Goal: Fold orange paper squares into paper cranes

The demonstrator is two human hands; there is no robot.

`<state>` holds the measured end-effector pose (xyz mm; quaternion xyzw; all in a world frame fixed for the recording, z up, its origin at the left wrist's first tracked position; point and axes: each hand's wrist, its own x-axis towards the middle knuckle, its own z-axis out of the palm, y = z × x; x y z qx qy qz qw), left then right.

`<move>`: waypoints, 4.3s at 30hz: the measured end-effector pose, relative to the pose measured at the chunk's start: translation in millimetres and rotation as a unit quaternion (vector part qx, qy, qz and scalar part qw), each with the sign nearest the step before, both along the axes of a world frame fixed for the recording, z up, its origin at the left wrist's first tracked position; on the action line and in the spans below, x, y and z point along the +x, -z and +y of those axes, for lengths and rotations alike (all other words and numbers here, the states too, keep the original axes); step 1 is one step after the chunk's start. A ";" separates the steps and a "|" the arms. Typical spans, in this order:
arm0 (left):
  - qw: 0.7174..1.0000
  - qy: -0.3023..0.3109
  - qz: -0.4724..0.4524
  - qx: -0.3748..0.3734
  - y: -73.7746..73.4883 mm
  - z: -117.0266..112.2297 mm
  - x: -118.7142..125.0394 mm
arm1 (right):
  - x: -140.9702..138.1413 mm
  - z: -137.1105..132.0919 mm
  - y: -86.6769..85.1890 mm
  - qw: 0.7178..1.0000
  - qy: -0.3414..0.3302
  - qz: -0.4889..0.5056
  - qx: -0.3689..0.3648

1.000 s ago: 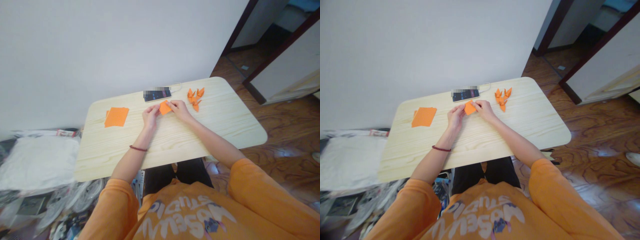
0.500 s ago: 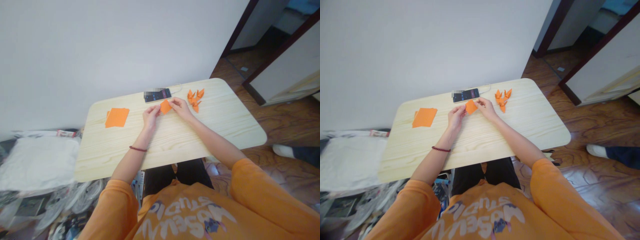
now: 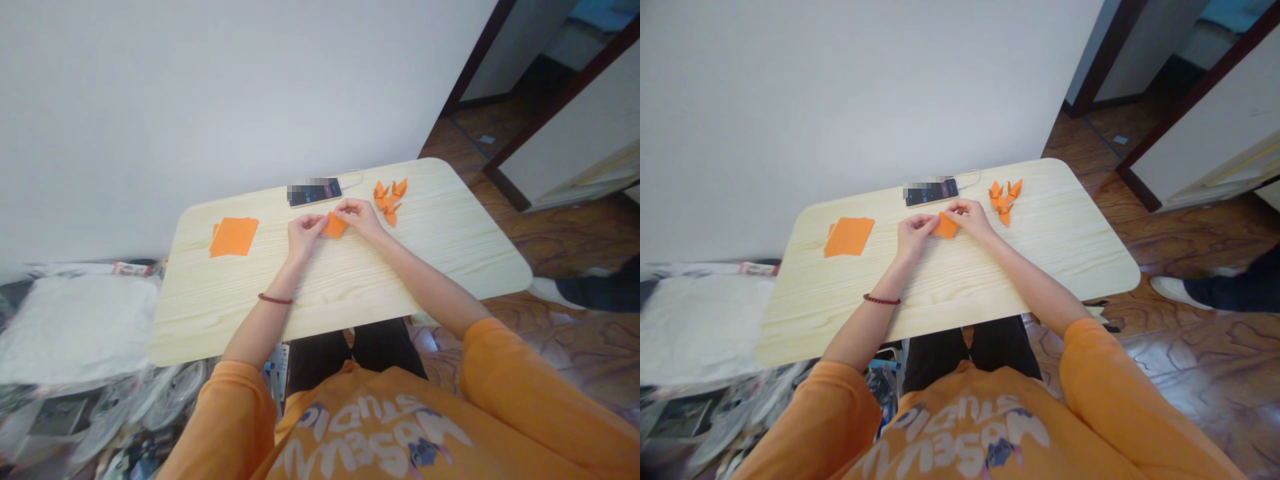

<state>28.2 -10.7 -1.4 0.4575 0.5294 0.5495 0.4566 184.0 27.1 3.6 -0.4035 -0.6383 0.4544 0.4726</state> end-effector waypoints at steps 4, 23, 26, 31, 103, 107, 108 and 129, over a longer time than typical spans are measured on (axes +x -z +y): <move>1.000 0.003 0.001 0.005 1.3 0.9 -0.2 | -0.3 -1.3 -2.1 1.000 0.008 0.004 -0.022; 0.993 -0.053 -0.109 0.007 3.9 6.6 -2.7 | -1.3 0.6 -1.5 0.990 0.031 0.033 -0.136; 0.991 -0.064 -0.115 0.005 6.0 8.9 -5.6 | -0.4 0.3 -3.5 0.988 0.039 0.012 -0.146; 0.988 -0.090 -0.121 -0.011 7.6 11.5 -9.6 | 1.8 1.1 -4.4 0.983 0.075 0.003 -0.167; 0.992 -0.026 0.071 0.104 5.7 6.9 -7.2 | -2.1 1.5 1.0 0.943 -0.026 0.199 -0.266; 0.981 -0.015 0.161 0.111 2.5 2.5 -4.9 | -2.1 0.8 1.0 0.946 -0.023 0.192 -0.261; 0.978 -0.013 0.174 0.111 2.0 1.6 -4.2 | -2.3 0.3 0.7 0.946 -0.025 0.191 -0.260; 0.999 0.047 0.001 0.018 -0.7 1.7 -0.2 | -3.0 0.2 0.6 0.945 -0.039 0.200 -0.257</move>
